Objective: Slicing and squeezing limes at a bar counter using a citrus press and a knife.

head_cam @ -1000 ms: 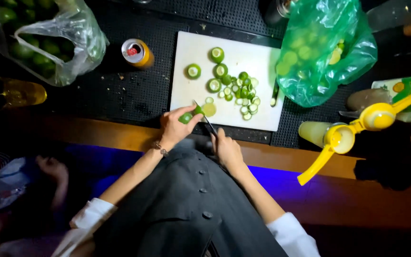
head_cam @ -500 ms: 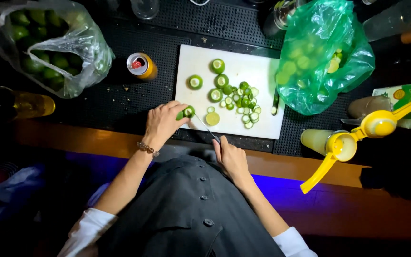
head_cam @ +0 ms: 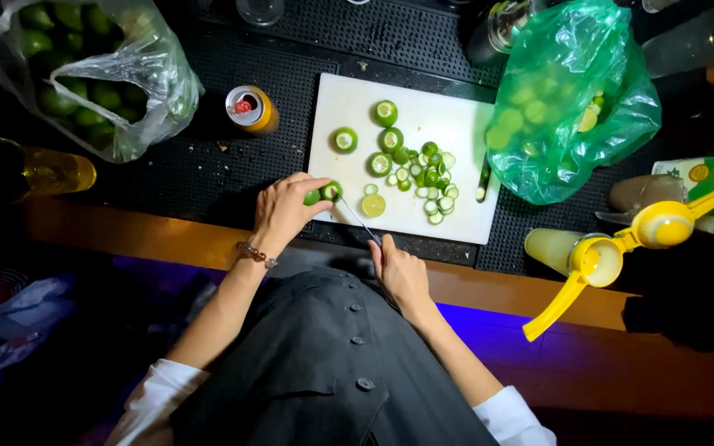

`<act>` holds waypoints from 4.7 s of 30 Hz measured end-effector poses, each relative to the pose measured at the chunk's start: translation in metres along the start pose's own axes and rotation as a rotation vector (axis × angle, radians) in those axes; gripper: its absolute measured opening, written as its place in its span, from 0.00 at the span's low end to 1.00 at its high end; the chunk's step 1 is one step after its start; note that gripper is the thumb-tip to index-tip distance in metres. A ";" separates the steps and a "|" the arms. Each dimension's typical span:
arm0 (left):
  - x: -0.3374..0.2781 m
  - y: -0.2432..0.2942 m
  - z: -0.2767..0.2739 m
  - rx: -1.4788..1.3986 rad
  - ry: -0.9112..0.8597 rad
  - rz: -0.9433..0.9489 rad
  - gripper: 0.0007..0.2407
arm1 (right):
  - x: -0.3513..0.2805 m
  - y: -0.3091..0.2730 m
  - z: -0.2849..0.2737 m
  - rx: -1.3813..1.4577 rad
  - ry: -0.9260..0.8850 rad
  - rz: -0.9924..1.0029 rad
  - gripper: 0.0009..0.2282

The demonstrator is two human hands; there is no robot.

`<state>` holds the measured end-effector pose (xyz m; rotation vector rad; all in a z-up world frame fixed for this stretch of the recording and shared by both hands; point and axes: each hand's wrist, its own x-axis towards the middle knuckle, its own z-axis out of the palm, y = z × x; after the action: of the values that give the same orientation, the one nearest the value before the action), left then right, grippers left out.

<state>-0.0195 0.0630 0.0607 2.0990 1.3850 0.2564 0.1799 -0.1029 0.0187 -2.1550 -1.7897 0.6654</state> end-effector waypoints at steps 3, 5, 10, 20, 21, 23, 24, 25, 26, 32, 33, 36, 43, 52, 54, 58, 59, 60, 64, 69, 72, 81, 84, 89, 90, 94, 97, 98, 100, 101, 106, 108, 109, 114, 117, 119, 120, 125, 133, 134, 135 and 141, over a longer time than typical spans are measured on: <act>-0.003 0.002 -0.001 0.019 -0.025 -0.020 0.17 | -0.006 0.002 0.003 -0.082 0.005 0.002 0.16; 0.000 0.005 -0.004 0.044 -0.013 0.006 0.16 | -0.009 0.007 0.002 -0.110 -0.041 0.020 0.17; 0.001 0.000 -0.001 0.069 -0.012 0.051 0.15 | -0.023 0.017 0.001 -0.063 -0.080 0.053 0.17; 0.051 0.028 0.062 0.358 0.043 0.328 0.16 | -0.049 0.028 -0.028 0.040 -0.183 0.184 0.18; 0.043 0.032 0.073 0.358 0.043 0.335 0.16 | -0.050 0.030 -0.026 0.041 -0.177 0.187 0.18; 0.025 0.038 0.094 0.275 0.291 0.525 0.09 | -0.052 0.035 -0.023 0.044 -0.185 0.182 0.19; 0.021 0.049 0.085 0.275 0.291 0.526 0.09 | -0.054 0.034 -0.023 0.045 -0.183 0.183 0.19; 0.019 0.060 0.076 0.261 0.133 0.359 0.08 | -0.053 0.033 -0.022 0.064 -0.171 0.185 0.18; 0.017 0.070 0.067 0.245 -0.025 0.191 0.08 | -0.052 0.032 -0.022 0.082 -0.159 0.186 0.18; 0.026 0.062 0.078 0.378 -0.059 0.144 0.18 | -0.048 0.029 -0.021 0.091 -0.178 0.195 0.18; 0.026 0.063 0.067 0.378 -0.058 0.144 0.18 | -0.048 0.029 -0.023 0.090 -0.178 0.195 0.18; 0.026 0.047 0.045 0.215 -0.190 -0.035 0.14 | -0.045 0.030 -0.027 0.073 -0.188 0.182 0.19; 0.010 -0.017 0.007 -0.067 -0.131 -0.155 0.15 | -0.018 0.026 -0.030 0.042 -0.164 0.171 0.18; 0.001 -0.010 -0.004 0.073 -0.096 -0.056 0.20 | 0.001 -0.002 -0.014 0.034 0.010 0.065 0.16; 0.003 -0.012 0.001 0.083 -0.089 -0.052 0.18 | 0.002 -0.007 -0.009 -0.018 0.010 0.061 0.16; -0.001 -0.011 0.000 0.090 -0.051 -0.031 0.18 | -0.006 -0.010 -0.004 -0.024 0.074 -0.021 0.16; 0.003 -0.008 -0.004 0.111 -0.035 0.006 0.19 | -0.004 -0.009 -0.003 -0.044 0.085 -0.048 0.16; 0.004 -0.009 -0.004 0.111 -0.036 0.008 0.19 | -0.004 -0.010 -0.002 -0.045 0.085 -0.046 0.16; 0.010 -0.010 -0.001 0.150 -0.083 0.034 0.17 | -0.009 -0.008 0.003 -0.080 0.132 -0.041 0.15; 0.013 -0.010 -0.002 0.132 -0.095 0.033 0.17 | -0.006 -0.008 0.003 -0.090 0.109 0.008 0.16; 0.012 -0.008 -0.001 0.148 -0.066 0.073 0.17 | -0.008 0.005 0.011 -0.082 -0.011 0.057 0.16; 0.024 -0.003 0.004 0.333 -0.009 0.351 0.14 | -0.028 0.020 -0.026 0.019 -0.100 0.074 0.17; 0.038 0.001 0.004 0.348 -0.060 0.238 0.15 | -0.046 0.031 -0.023 0.146 -0.055 0.195 0.15; 0.078 0.001 0.025 -0.262 -0.081 0.143 0.20 | -0.050 0.030 -0.017 0.215 -0.008 0.327 0.16; 0.078 0.012 0.019 -0.262 -0.086 0.140 0.20 | -0.046 0.025 -0.013 0.217 -0.011 0.330 0.16; 0.079 0.009 0.019 -0.574 -0.023 0.081 0.20 | -0.020 0.003 -0.006 0.142 -0.107 0.148 0.16; 0.066 -0.003 0.011 -1.258 -0.258 -0.151 0.20 | 0.009 -0.008 0.002 0.115 -0.036 0.000 0.15; 0.056 -0.005 0.003 -1.607 -0.433 -0.327 0.21 | 0.017 -0.010 0.007 0.077 0.031 -0.073 0.15; 0.042 -0.008 -0.001 -1.644 -0.421 -0.336 0.21 | 0.031 -0.008 0.008 0.028 0.030 -0.027 0.14; 0.036 -0.010 -0.004 -1.682 -0.413 -0.337 0.21 | 0.039 -0.008 0.009 -0.025 0.037 0.021 0.14; 0.007 -0.017 0.018 -1.277 -0.084 -0.177 0.20 | 0.037 -0.014 -0.002 -0.022 0.089 0.046 0.14; -0.004 -0.016 0.030 -1.004 0.073 -0.032 0.21 | 0.027 -0.013 0.002 0.042 0.060 0.058 0.14; -0.009 -0.013 0.032 -0.740 0.172 0.027 0.20 | 0.021 -0.009 0.009 0.026 0.061 0.058 0.15; -0.021 -0.013 0.045 -0.222 0.448 0.415 0.15 | 0.011 -0.008 0.015 0.079 0.034 0.051 0.14; -0.026 -0.010 0.044 -0.217 0.472 0.473 0.15 | 0.009 -0.021 0.007 0.129 0.050 0.014 0.14; -0.026 -0.017 0.052 -0.239 0.493 0.456 0.12 | 0.011 -0.019 0.015 0.120 0.026 0.022 0.14; -0.026 -0.017 0.052 -0.240 0.493 0.455 0.12 | 0.011 -0.020 0.012 0.119 0.025 0.023 0.14; -0.025 -0.026 0.056 -0.256 0.473 0.409 0.11 | 0.010 -0.023 0.010 0.077 0.043 -0.007 0.14; -0.017 -0.020 0.051 -0.330 0.429 0.343 0.10 | 0.004 -0.015 0.006 -0.073 -0.075 0.072 0.16; -0.014 -0.020 0.053 -0.364 0.415 0.298 0.10 | 0.012 -0.013 0.014 -0.048 -0.038 0.025 0.16; -0.013 -0.018 0.051 -0.369 0.411 0.296 0.10 | 0.019 -0.014 0.016 -0.051 -0.041 0.030 0.16; -0.013 -0.020 0.050 -0.344 0.478 0.372 0.10 | 0.007 -0.004 0.026 0.004 -0.179 0.160 0.16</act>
<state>-0.0175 0.0379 0.0117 2.0554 1.0764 1.1267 0.1648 -0.0973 -0.0030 -2.3187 -1.7092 0.9258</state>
